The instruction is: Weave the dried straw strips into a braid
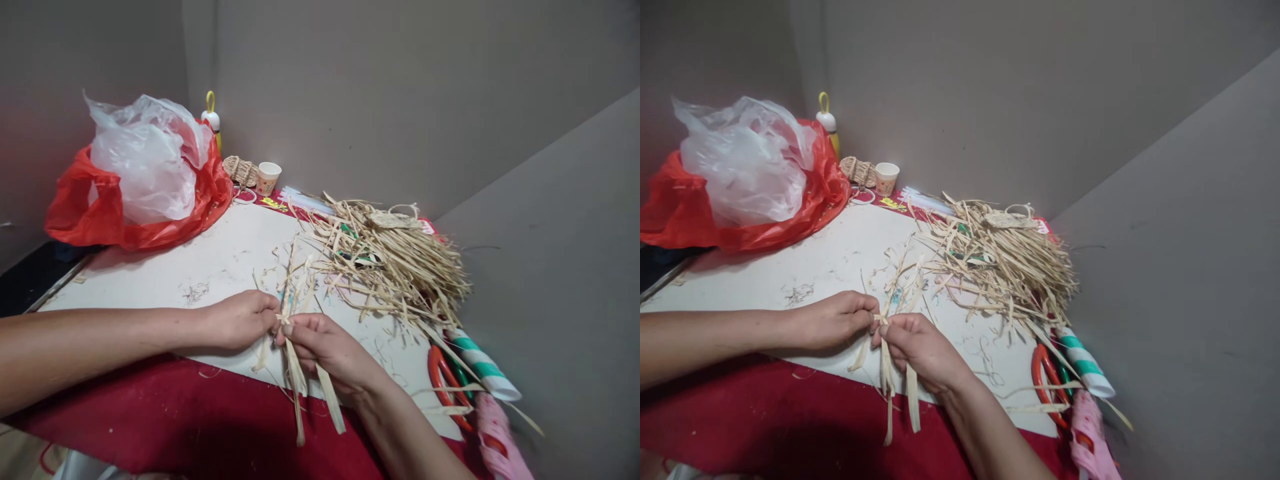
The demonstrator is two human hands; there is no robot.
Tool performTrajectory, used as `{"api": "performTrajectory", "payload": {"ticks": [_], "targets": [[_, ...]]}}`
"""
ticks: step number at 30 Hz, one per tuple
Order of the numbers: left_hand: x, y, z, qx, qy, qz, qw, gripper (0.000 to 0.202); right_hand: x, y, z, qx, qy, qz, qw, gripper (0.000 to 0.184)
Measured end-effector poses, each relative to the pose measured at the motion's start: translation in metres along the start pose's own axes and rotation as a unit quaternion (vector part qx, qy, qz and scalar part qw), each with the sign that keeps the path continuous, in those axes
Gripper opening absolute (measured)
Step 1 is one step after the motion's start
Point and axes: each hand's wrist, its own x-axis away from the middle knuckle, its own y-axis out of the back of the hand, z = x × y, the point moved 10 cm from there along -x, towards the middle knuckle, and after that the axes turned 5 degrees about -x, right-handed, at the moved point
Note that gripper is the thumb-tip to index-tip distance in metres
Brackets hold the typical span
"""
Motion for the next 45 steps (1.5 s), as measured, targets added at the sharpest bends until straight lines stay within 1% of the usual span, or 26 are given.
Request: {"api": "performTrajectory", "payload": {"ticks": [3,6,9,12,16,17,19,22,24,25,27,29,30,31,33,34,35,36,37,38,39,40,42,43,44,45], "targets": [[-0.006,-0.005,0.007,0.017,0.015,0.012,1.000,0.027,0.000,0.004,0.002,0.075,0.012,-0.016,0.997,0.031],[-0.010,-0.010,0.011,0.059,0.035,0.028,0.997,0.024,0.003,0.006,0.005,0.139,0.019,-0.027,0.990,0.031],[-0.013,-0.010,0.012,0.098,0.043,0.013,0.994,0.020,0.008,0.005,0.011,0.190,0.032,-0.025,0.981,0.032],[-0.013,-0.006,0.012,0.069,0.040,-0.006,0.997,0.020,0.013,0.008,0.022,0.233,0.062,-0.029,0.970,0.034],[-0.010,-0.004,0.008,0.023,0.029,-0.004,0.999,0.022,0.018,0.015,0.033,0.287,0.087,-0.045,0.953,0.031],[-0.009,-0.003,0.007,0.015,0.028,-0.006,0.999,0.022,0.018,0.016,0.034,0.288,0.085,-0.048,0.953,0.030],[-0.008,-0.002,0.005,0.002,0.021,-0.012,1.000,0.022,0.017,0.016,0.031,0.256,0.067,-0.048,0.963,0.028],[-0.007,0.000,0.001,-0.002,0.007,-0.030,1.000,0.022,0.014,0.009,0.019,0.155,0.026,-0.048,0.986,0.028],[-0.007,-0.001,0.001,0.015,0.010,-0.032,0.999,0.022,0.013,0.002,0.011,0.115,0.009,-0.066,0.991,0.026],[-0.008,-0.002,0.002,0.030,0.016,-0.031,0.999,0.022,0.013,0.000,0.008,0.116,0.006,-0.082,0.990,0.025],[-0.008,-0.003,0.005,0.062,0.034,-0.032,0.997,0.021,0.015,-0.002,0.007,0.157,0.017,-0.117,0.981,0.027],[-0.008,-0.002,0.007,0.084,0.048,-0.044,0.994,0.020,0.018,-0.004,0.014,0.237,0.064,-0.151,0.958,0.030],[-0.007,-0.001,0.007,0.090,0.051,-0.051,0.993,0.020,0.020,-0.004,0.020,0.290,0.093,-0.167,0.938,0.031],[-0.007,-0.001,0.006,0.094,0.052,-0.055,0.993,0.021,0.023,-0.005,0.025,0.346,0.119,-0.184,0.912,0.031],[-0.006,-0.002,0.005,0.102,0.052,-0.057,0.992,0.021,0.028,-0.008,0.030,0.458,0.147,-0.214,0.850,0.027],[-0.005,-0.003,0.005,0.107,0.056,-0.058,0.991,0.020,0.029,-0.011,0.031,0.506,0.152,-0.218,0.820,0.025],[-0.005,-0.004,0.006,0.113,0.060,-0.059,0.990,0.019,0.031,-0.016,0.030,0.544,0.154,-0.214,0.796,0.024],[-0.004,-0.004,0.007,0.120,0.067,-0.061,0.989,0.018,0.032,-0.021,0.029,0.573,0.155,-0.204,0.779,0.023],[-0.004,-0.005,0.008,0.127,0.075,-0.062,0.987,0.017,0.034,-0.027,0.028,0.591,0.154,-0.188,0.769,0.024],[-0.003,-0.006,0.010,0.136,0.083,-0.063,0.985,0.017,0.037,-0.033,0.027,0.600,0.149,-0.164,0.769,0.024],[-0.003,-0.007,0.011,0.147,0.090,-0.062,0.983,0.017,0.040,-0.038,0.025,0.598,0.137,-0.137,0.778,0.025],[-0.002,-0.007,0.012,0.160,0.095,-0.060,0.981,0.018,0.043,-0.042,0.022,0.588,0.117,-0.103,0.794,0.026],[-0.001,-0.007,0.012,0.193,0.099,-0.050,0.975,0.020,0.050,-0.045,0.018,0.533,0.067,-0.024,0.843,0.031],[0.000,-0.007,0.011,0.207,0.096,-0.043,0.973,0.021,0.053,-0.043,0.019,0.492,0.050,0.002,0.869,0.035],[0.000,-0.007,0.010,0.219,0.093,-0.034,0.971,0.022,0.054,-0.037,0.026,0.443,0.050,-0.002,0.895,0.038],[0.001,-0.007,0.008,0.228,0.089,-0.024,0.969,0.023,0.054,-0.025,0.037,0.391,0.065,-0.034,0.918,0.041]]}}
